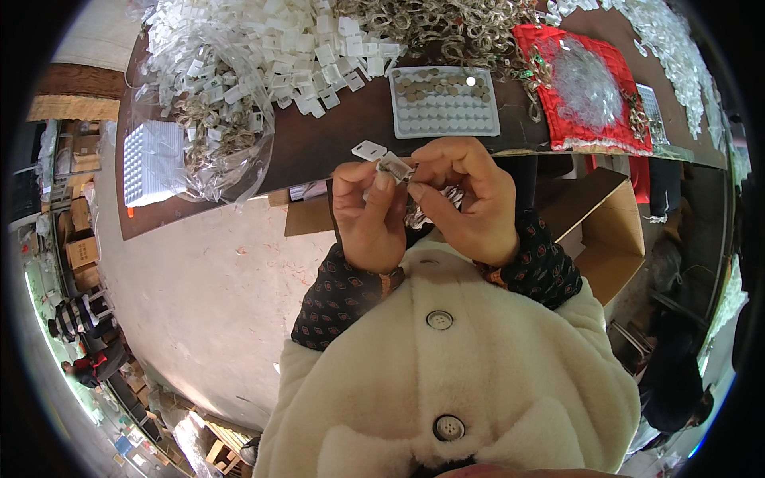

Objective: The person repeatedly picks small LED bulbs from a tray, inserts them into white plastic light sockets, and tests each assembly by hand. After testing, the person places the assembled units into a plastic bag on the table.

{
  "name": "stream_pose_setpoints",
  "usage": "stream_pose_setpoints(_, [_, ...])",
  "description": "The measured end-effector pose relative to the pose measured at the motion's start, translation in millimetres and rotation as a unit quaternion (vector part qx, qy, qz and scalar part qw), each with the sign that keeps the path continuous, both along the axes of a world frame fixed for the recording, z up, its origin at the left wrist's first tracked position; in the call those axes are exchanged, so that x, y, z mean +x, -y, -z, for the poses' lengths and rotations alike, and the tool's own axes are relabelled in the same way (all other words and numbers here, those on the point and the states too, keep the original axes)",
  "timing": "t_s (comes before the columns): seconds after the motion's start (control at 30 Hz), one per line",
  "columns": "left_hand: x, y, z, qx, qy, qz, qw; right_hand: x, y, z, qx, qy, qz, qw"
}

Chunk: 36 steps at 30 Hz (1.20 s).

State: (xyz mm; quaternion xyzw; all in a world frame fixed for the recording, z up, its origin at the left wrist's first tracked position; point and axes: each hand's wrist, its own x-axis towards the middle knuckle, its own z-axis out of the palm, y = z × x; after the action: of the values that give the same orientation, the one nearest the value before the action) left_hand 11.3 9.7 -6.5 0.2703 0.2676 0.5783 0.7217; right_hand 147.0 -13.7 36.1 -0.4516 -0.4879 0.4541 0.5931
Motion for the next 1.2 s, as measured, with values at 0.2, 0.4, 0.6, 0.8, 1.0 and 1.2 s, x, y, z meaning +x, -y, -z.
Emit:
stream_pose_setpoints(0.2, [2.7, -3.5, 2.8, 0.024, 0.007, -0.013, 1.0, -4.0, -5.1, -2.2, 0.046, 0.155, 0.069, 0.984])
stream_pose_setpoints(0.4, [3.7, 0.0, -1.5, 0.045, -0.028, -0.034, 0.998, -8.5, -5.5, 1.5, 0.038, 0.133, 0.079, 0.987])
stream_pose_setpoints(0.6, [-3.3, -0.9, -1.0, -0.021, 0.07, 0.062, 0.995, -12.1, -1.2, 5.6, 0.038, 0.104, 0.042, 0.993])
stream_pose_setpoints(0.8, [-7.0, 2.8, 4.9, -0.094, 0.11, 0.088, 0.985, -12.0, 1.7, 2.9, 0.082, 0.156, 0.051, 0.983])
stream_pose_setpoints(1.0, [-7.9, -0.8, 7.0, -0.065, 0.123, 0.104, 0.985, -4.9, -5.0, 6.3, 0.152, 0.274, 0.065, 0.947])
stream_pose_setpoints(1.2, [-8.4, -5.5, 5.3, -0.091, 0.088, 0.084, 0.988, 14.1, -7.2, 4.8, 0.159, 0.302, 0.085, 0.936])
